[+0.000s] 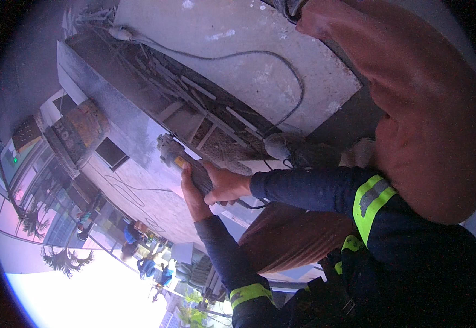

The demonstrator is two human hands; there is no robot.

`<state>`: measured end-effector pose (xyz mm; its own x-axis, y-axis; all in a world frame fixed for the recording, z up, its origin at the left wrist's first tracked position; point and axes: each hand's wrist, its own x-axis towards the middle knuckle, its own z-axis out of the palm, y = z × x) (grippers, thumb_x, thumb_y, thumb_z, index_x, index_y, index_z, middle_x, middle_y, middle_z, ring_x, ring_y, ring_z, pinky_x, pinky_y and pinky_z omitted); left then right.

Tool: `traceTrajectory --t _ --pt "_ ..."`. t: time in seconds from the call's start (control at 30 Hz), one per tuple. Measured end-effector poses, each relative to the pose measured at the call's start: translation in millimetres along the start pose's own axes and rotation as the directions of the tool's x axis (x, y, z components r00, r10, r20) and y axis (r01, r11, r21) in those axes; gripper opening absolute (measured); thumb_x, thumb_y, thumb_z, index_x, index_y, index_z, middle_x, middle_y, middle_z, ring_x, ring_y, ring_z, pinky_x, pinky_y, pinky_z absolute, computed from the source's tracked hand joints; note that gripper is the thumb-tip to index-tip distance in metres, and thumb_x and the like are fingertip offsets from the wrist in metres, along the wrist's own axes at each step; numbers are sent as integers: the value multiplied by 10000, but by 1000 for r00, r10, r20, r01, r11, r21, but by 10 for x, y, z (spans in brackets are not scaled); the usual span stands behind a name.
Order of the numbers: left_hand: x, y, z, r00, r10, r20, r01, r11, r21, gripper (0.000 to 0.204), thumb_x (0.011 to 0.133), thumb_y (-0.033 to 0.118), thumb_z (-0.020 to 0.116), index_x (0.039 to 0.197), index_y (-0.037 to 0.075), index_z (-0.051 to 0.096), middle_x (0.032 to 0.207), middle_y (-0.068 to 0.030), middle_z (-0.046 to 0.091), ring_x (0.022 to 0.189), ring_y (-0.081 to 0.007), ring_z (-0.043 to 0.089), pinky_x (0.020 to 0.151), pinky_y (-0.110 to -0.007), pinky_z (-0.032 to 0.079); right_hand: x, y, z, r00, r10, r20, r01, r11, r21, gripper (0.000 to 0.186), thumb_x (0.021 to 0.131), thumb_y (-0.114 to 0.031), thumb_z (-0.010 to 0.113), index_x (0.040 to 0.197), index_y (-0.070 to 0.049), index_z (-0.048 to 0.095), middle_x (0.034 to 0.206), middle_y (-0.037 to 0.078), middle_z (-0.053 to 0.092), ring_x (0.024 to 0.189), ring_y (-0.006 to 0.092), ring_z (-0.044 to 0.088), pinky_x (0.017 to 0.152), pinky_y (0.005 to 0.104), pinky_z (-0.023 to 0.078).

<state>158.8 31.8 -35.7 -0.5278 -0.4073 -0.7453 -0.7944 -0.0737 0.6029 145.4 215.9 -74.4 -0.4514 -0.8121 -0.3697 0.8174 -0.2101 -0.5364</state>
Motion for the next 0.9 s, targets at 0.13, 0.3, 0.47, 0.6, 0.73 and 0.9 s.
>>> traceTrajectory --t 0.13,0.3,0.47,0.6,0.73,0.9 --pt "16 25 -8 1000 16 -2 -16 997 72 547 1099 540 559 1172 12 681 967 -103 725 802 -223 719 718 -366 581 25 -16 -10 1000 -16 -4 16 1000 -15 1085 801 -128 791 1654 -4 133 851 145 696 583 204 681 459 344 563" --pt "37 29 -3 1000 -5 18 5 1000 29 567 1090 595 535 1181 57 689 1022 -107 745 859 -244 731 743 -394 582 -11 -113 -53 999 -2 43 3 1000 -15 1069 821 -99 783 1642 11 107 867 152 694 601 198 689 466 338 573" --pt "28 75 94 999 -44 27 44 999 -12 554 1090 572 559 1182 38 677 1007 -97 729 871 -221 721 763 -386 584 32 -76 -68 999 -15 38 16 1000 -17 1056 815 -88 784 1636 -1 126 872 157 695 585 188 684 453 335 566" --pt "-17 77 80 1000 2 -18 -2 1000 -8 552 1088 570 569 1185 38 676 1019 -101 734 875 -224 726 766 -386 588 -21 -201 -62 999 -33 41 38 993 -113 1047 811 -93 789 1631 3 146 893 164 696 587 189 687 442 325 560" --pt "11 98 67 994 -7 105 7 1000 0 544 1092 557 572 1189 32 675 1038 -112 745 848 -234 741 741 -385 598 93 -18 -35 1000 -6 7 6 1000 -25 1022 786 -112 809 1592 32 197 887 169 694 570 201 685 429 327 558" --pt "-50 -13 17 994 29 109 -24 998 -51 520 1103 520 577 1201 21 681 1034 -109 751 836 -234 746 744 -386 606 57 58 16 999 -44 6 44 999 -16 1068 752 -156 831 1583 42 190 808 149 684 530 207 670 411 328 550"
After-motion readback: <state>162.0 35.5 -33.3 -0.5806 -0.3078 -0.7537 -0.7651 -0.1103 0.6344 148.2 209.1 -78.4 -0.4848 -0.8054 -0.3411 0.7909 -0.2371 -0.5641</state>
